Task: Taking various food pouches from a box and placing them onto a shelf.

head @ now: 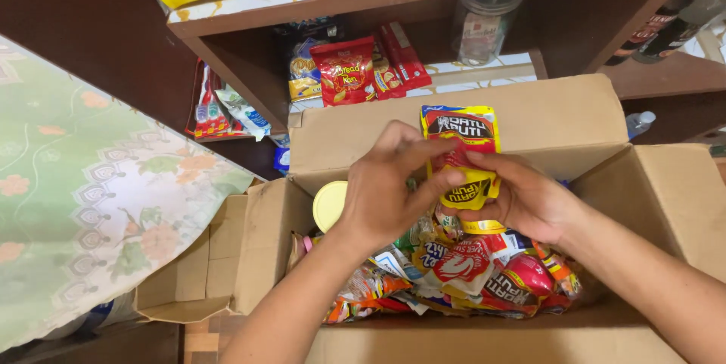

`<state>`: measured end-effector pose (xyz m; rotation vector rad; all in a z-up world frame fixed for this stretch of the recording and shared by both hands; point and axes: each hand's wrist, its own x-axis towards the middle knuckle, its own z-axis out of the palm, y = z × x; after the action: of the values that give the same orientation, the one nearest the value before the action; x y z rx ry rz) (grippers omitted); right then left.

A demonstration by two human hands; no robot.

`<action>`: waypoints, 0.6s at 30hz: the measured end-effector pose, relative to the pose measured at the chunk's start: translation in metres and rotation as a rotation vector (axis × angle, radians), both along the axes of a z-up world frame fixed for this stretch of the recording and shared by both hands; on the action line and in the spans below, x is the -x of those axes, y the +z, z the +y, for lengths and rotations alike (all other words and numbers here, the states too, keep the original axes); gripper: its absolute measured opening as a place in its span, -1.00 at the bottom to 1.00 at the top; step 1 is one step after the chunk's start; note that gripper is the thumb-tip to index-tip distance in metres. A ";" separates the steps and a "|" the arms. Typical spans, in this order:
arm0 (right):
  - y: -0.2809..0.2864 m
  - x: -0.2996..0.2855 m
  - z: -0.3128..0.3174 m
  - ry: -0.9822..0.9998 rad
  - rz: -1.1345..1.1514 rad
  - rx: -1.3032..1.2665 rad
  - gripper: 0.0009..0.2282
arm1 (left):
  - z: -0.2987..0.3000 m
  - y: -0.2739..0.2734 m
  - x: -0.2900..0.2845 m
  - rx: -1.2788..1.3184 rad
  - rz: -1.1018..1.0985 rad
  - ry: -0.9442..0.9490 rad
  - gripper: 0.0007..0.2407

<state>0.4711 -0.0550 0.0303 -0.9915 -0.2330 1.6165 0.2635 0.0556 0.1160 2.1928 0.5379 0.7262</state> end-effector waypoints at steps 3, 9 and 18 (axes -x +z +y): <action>-0.007 -0.001 -0.004 0.026 0.038 -0.055 -0.68 | -0.005 0.002 0.001 -0.244 -0.109 -0.092 -0.72; 0.002 0.003 -0.005 0.075 0.102 -0.049 -0.66 | -0.015 0.000 0.001 -0.260 -0.197 -0.173 -0.74; 0.015 0.004 -0.001 0.150 0.023 0.025 -0.59 | -0.015 -0.012 -0.001 -0.246 -0.217 -0.139 -0.73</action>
<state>0.4667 -0.0564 0.0448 -0.9931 -0.2768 1.7698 0.2644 0.0403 0.1044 2.3095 0.1917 0.9835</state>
